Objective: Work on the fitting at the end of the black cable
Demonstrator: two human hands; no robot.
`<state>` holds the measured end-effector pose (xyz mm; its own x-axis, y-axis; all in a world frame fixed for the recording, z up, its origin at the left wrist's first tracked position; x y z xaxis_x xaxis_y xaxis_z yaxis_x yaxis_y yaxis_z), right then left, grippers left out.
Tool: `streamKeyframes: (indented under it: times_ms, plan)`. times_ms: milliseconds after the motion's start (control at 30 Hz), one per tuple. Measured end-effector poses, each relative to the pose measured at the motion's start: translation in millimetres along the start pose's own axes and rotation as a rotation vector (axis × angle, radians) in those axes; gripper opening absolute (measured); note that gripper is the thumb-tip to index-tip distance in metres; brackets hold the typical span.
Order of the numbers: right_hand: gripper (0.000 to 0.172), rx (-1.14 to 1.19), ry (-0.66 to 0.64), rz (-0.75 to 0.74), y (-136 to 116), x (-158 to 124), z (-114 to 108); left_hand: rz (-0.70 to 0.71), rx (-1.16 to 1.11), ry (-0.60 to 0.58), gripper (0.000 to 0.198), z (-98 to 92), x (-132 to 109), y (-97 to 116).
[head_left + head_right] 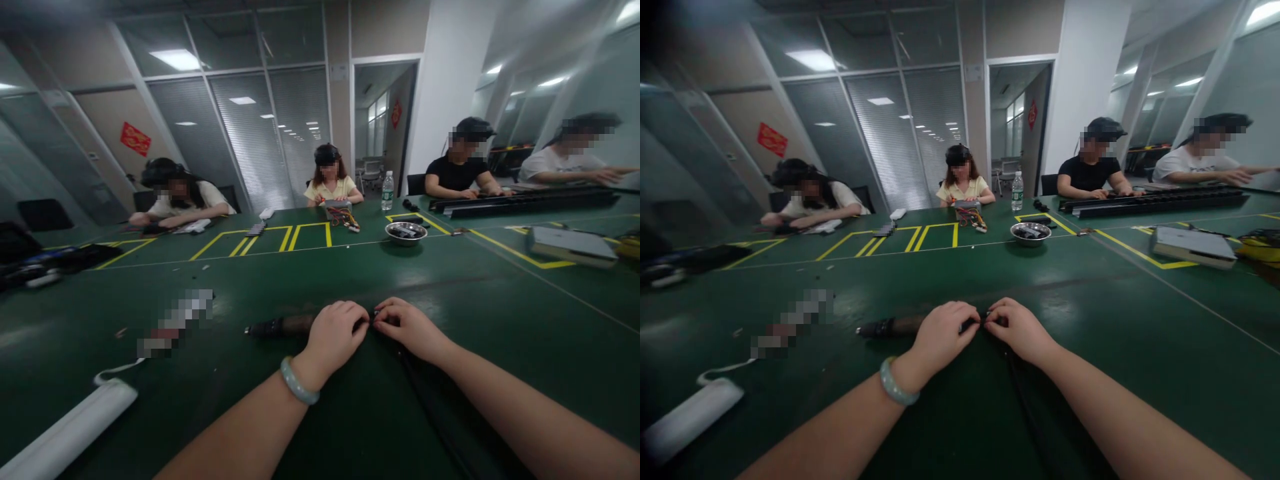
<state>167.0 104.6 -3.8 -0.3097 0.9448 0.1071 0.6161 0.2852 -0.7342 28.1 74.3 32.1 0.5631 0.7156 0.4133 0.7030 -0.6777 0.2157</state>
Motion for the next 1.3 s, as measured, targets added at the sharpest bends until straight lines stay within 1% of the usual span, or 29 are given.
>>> streamKeyframes:
  times_ms: [100, 200, 367, 500, 700, 933, 1167, 1300]
  plan:
    - [0.016, -0.014, -0.016, 0.002, 3, 2, 3, -0.002, 0.013, -0.015, 0.013, 3.3, -1, -2]
    - [0.018, -0.026, -0.024, 0.001, 5, 3, 4, -0.023, 0.021, 0.013, 0.016, 3.8, -3, -6]
    - [0.020, -0.040, -0.044, 0.016, 5, 3, 4, 0.007, 0.012, 0.011, 0.010, 4.0, -4, -5]
    - [0.020, -0.051, -0.054, 0.035, 6, 3, 5, 0.016, 0.023, 0.004, 0.010, 2.2, -4, -4]
    - [0.023, -0.082, -0.032, 0.054, 7, 6, 9, 0.015, 0.024, -0.002, 0.009, 2.8, -4, -4]
    - [0.021, -0.096, 0.014, 0.032, -1, 6, 10, 0.016, 0.040, -0.013, 0.010, 2.6, -4, -4]
    - [0.017, -0.115, 0.049, -0.043, -7, 5, 14, 0.007, 0.068, -0.024, 0.009, 6.7, -4, -4]
    - [0.015, -0.125, 0.047, -0.046, -6, 6, 16, 0.006, 0.062, -0.016, 0.009, 5.7, -4, -4]
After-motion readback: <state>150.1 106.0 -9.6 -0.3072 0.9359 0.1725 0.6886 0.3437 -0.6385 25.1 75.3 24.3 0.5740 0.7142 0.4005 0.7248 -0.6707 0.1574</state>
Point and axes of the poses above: each hand's wrist, its own x-axis towards the middle knuckle, its own z-axis out of the palm, y = z × x, the point moved 8 cm from there along x, towards the middle knuckle, and after that the axes turned 7 degrees about z, right-handed, at the moved point
